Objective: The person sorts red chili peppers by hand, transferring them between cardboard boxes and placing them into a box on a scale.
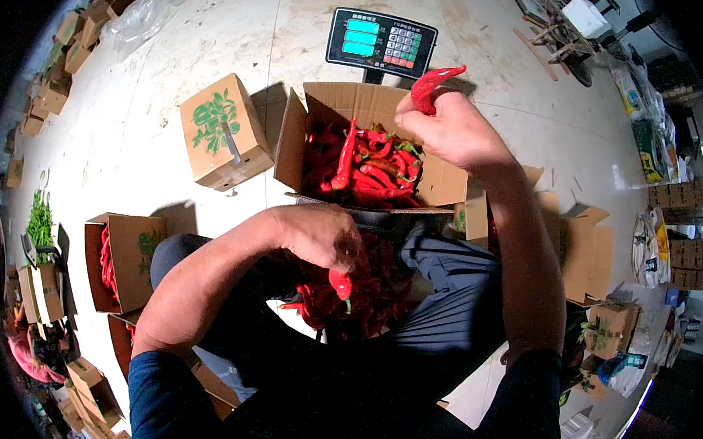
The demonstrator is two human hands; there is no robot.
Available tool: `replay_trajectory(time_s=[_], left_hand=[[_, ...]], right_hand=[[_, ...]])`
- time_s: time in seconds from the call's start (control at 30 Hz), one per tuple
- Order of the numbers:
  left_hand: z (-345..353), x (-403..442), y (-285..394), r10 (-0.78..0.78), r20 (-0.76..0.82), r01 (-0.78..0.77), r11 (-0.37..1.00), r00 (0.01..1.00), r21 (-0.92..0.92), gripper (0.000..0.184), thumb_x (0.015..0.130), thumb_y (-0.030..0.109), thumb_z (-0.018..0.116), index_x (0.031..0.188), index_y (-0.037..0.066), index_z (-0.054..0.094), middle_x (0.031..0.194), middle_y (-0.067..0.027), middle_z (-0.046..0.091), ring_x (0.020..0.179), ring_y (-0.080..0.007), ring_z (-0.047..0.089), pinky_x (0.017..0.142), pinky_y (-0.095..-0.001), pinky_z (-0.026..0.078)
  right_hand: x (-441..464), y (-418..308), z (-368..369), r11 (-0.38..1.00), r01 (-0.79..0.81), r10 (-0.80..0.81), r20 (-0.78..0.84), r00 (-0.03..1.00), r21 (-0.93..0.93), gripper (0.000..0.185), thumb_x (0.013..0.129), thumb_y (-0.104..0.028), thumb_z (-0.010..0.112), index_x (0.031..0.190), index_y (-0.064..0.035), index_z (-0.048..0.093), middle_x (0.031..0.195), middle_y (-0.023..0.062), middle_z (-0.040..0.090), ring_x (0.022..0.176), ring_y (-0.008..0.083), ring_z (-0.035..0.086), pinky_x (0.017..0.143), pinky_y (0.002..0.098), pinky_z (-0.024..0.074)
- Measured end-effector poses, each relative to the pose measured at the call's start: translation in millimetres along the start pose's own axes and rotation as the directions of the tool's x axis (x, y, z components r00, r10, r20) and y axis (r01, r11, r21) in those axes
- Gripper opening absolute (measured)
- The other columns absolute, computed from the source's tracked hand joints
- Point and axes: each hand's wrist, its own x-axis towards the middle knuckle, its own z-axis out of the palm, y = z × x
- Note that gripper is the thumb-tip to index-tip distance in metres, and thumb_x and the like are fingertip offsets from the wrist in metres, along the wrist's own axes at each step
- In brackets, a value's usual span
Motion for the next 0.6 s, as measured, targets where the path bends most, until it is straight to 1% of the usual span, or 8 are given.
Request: replay_trajectory(time_s=[0.07, 0.17, 0.23, 0.3, 0.37, 0.43, 0.5, 0.6], left_hand=[[3, -4, 5, -0.014, 0.007, 0.014, 0.996, 1.000, 0.085, 0.045, 0.084, 0.046, 0.067, 0.095, 0.003, 0.069, 0.083, -0.0204, 0.068, 0.081, -0.0374, 0.067, 0.073, -0.0447, 0.051], [-9, -12, 20, -0.129, -0.412, 0.202, 0.970, 0.902, 0.138, 0.058, 0.083, 0.053, 0.068, 0.105, 0.000, 0.065, 0.087, -0.0213, 0.069, 0.085, -0.0383, 0.068, 0.076, -0.0451, 0.053], [-22, -13, 22, -0.015, -0.817, -0.082, 0.994, 0.576, -0.077, 0.058, 0.085, 0.039, 0.073, 0.118, -0.004, 0.055, 0.091, -0.0200, 0.070, 0.089, -0.0311, 0.070, 0.078, -0.0378, 0.055], [-39, -14, 24, -0.083, -0.871, -0.490, 0.799, 0.483, -0.348, 0.054, 0.089, 0.028, 0.071, 0.127, -0.005, 0.050, 0.097, -0.0145, 0.070, 0.095, -0.0241, 0.069, 0.083, -0.0322, 0.054], [-48, -23, 26, -0.082, -0.836, -0.667, 0.562, 0.543, -0.489, 0.056, 0.092, 0.023, 0.066, 0.134, -0.006, 0.044, 0.104, -0.0127, 0.068, 0.099, -0.0224, 0.067, 0.088, -0.0304, 0.054], [-56, -29, 27, 0.037, -0.739, -0.740, 0.043, 0.672, -0.671, 0.051, 0.095, 0.020, 0.060, 0.134, -0.008, 0.044, 0.108, -0.0198, 0.065, 0.096, -0.0241, 0.068, 0.085, -0.0332, 0.057], [-55, -31, 30, -0.087, -0.727, -0.709, 0.169, 0.681, -0.684, 0.041, 0.095, 0.015, 0.061, 0.127, -0.008, 0.051, 0.104, -0.0184, 0.067, 0.092, -0.0228, 0.069, 0.080, -0.0315, 0.058], [-51, -23, 20, -0.150, -0.674, -0.627, 0.265, 0.723, -0.732, 0.031, 0.093, 0.007, 0.062, 0.120, -0.008, 0.057, 0.099, -0.0149, 0.068, 0.086, -0.0197, 0.070, 0.076, -0.0288, 0.059]], right_hand=[[-1, 0, 3, 0.994, 0.068, -0.075, -0.068, 0.995, -0.090, 0.020, 0.089, -0.019, 0.064, 0.100, -0.0018, 0.063, 0.077, 0.0038, 0.061, 0.070, 0.0115, 0.055, 0.065, 0.0299, 0.0444], [1, 9, 9, 0.961, 0.158, -0.204, -0.192, 0.960, -0.227, 0.020, 0.088, -0.018, 0.063, 0.102, -0.0039, 0.064, 0.086, 0.0127, 0.067, 0.077, 0.0212, 0.065, 0.073, 0.0365, 0.0512], [-3, 2, 14, 0.917, 0.163, -0.267, -0.257, 0.929, -0.363, 0.019, 0.087, -0.016, 0.062, 0.104, -0.0061, 0.064, 0.091, 0.0161, 0.067, 0.078, 0.0275, 0.066, 0.073, 0.0398, 0.0520], [-13, -14, 20, 0.837, 0.119, -0.315, -0.292, 0.903, -0.534, 0.020, 0.085, -0.013, 0.062, 0.104, -0.0076, 0.064, 0.095, 0.0181, 0.066, 0.082, 0.0342, 0.067, 0.074, 0.0429, 0.0524], [-16, -21, 29, 0.737, 0.150, -0.445, -0.307, 0.841, -0.659, 0.020, 0.083, -0.011, 0.062, 0.102, -0.0075, 0.065, 0.095, 0.0170, 0.066, 0.084, 0.0373, 0.065, 0.074, 0.0446, 0.0524], [-19, -25, 31, 0.650, 0.191, -0.556, -0.288, 0.780, -0.736, 0.022, 0.080, -0.008, 0.063, 0.103, -0.0071, 0.065, 0.093, 0.0159, 0.065, 0.083, 0.0349, 0.065, 0.073, 0.0414, 0.0523], [-22, -27, 31, 0.584, 0.250, -0.643, -0.252, 0.723, -0.773, 0.028, 0.078, -0.004, 0.064, 0.106, -0.0064, 0.064, 0.090, 0.0150, 0.064, 0.078, 0.0272, 0.066, 0.072, 0.0332, 0.0520], [-21, -25, 30, 0.714, 0.367, -0.586, -0.222, 0.779, -0.597, 0.023, 0.081, -0.011, 0.066, 0.104, -0.0063, 0.063, 0.097, 0.0141, 0.067, 0.080, 0.0297, 0.068, 0.069, 0.0379, 0.0539]])
